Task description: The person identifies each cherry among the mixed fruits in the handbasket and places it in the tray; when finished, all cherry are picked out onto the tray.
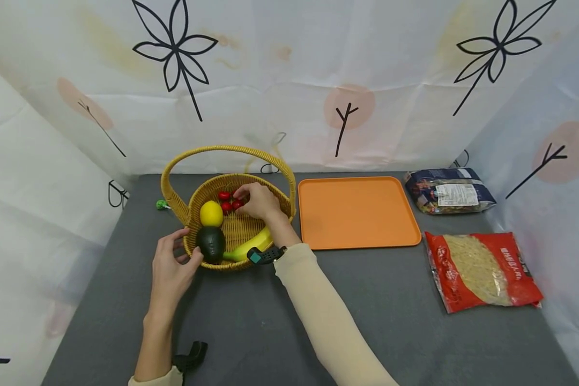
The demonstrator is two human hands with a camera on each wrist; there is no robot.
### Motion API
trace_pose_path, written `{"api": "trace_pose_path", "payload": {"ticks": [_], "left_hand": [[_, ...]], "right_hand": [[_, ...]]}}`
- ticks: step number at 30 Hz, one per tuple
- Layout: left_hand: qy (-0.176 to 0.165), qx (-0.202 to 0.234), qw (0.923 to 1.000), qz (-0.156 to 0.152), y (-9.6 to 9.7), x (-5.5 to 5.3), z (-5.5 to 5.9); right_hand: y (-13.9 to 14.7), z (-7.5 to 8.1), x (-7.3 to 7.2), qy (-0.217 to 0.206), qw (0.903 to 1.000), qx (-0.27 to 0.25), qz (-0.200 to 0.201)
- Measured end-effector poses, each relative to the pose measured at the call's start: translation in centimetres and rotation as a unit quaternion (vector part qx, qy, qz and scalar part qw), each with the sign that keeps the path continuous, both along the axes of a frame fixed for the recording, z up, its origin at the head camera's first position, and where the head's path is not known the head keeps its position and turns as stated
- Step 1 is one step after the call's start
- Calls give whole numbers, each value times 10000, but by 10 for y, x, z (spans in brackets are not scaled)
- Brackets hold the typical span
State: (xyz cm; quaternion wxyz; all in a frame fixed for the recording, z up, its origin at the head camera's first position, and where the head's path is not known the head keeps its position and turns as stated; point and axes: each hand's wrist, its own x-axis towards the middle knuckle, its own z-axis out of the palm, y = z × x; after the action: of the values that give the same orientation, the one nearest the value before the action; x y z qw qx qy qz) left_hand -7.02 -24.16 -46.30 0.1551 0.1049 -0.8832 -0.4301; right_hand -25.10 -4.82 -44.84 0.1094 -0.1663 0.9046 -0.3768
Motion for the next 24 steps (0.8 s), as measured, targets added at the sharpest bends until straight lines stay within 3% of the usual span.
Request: {"api": "trace_pose_path", "payload": {"ticks": [13,17,24], "left_hand": [[-39,20,10000,54,0,0,0],[-11,32,10000,50,0,0,0],[16,78,10000,48,0,0,-1]], "right_hand": [[0,0,1,146,9979,622,98],[2,0,2,41,9992,375,125],[7,5,4,-183,9975,-514,440]]}}
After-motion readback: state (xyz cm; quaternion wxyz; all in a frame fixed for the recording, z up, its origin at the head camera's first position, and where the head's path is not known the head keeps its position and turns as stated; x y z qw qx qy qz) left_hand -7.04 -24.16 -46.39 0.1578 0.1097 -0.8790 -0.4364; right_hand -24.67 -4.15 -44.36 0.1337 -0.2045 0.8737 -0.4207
